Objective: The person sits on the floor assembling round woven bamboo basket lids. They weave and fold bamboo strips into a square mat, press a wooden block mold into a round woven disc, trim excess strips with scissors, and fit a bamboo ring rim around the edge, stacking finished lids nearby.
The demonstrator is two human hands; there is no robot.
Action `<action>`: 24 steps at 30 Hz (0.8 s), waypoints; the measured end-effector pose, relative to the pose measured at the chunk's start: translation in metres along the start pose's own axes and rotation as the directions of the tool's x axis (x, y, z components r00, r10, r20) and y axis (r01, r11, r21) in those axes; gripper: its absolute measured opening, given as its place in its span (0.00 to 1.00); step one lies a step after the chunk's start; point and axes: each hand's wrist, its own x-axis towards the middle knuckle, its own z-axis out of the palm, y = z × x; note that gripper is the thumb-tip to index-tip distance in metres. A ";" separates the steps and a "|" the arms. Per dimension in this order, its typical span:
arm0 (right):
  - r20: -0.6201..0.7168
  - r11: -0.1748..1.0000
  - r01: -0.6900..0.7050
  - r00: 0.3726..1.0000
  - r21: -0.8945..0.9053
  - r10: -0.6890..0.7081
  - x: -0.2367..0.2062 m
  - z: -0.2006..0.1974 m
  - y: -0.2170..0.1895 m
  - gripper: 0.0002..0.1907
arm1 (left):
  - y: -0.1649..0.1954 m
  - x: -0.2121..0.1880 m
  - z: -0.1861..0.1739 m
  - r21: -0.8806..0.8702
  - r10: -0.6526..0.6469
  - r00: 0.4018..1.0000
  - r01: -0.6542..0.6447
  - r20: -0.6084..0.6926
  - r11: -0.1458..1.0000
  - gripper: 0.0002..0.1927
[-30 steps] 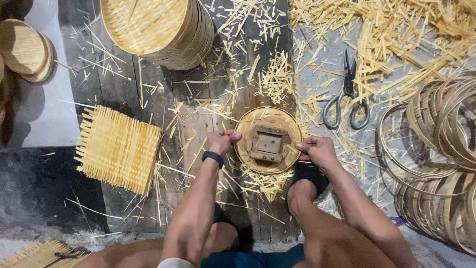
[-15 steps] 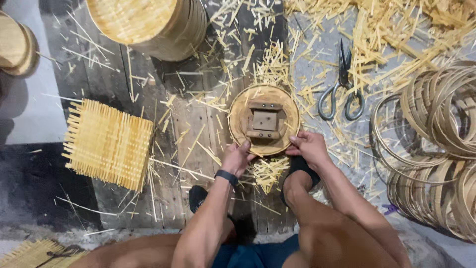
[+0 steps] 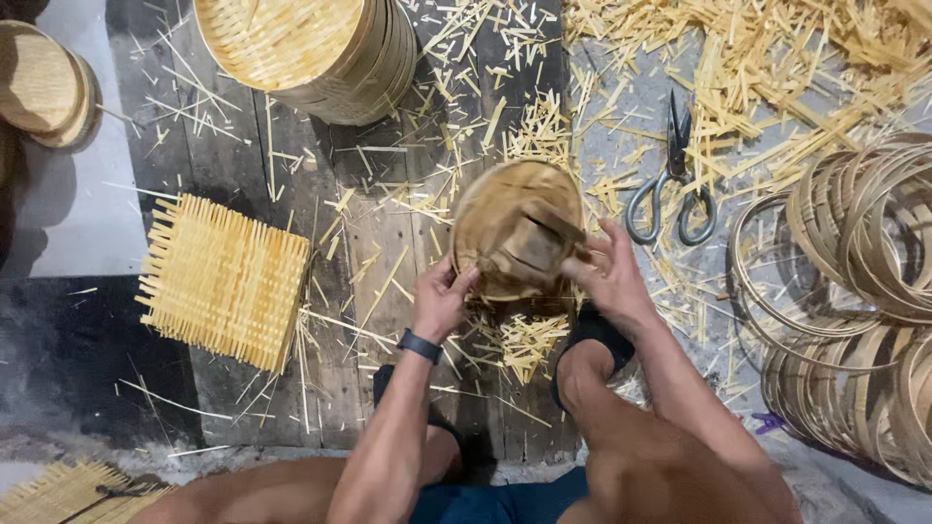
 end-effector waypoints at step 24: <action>0.165 0.437 0.639 0.663 -0.633 -0.730 -0.003 0.056 -0.053 0.53 | 0.111 0.029 0.017 0.336 0.484 0.865 -0.420 -0.132 0.843 0.28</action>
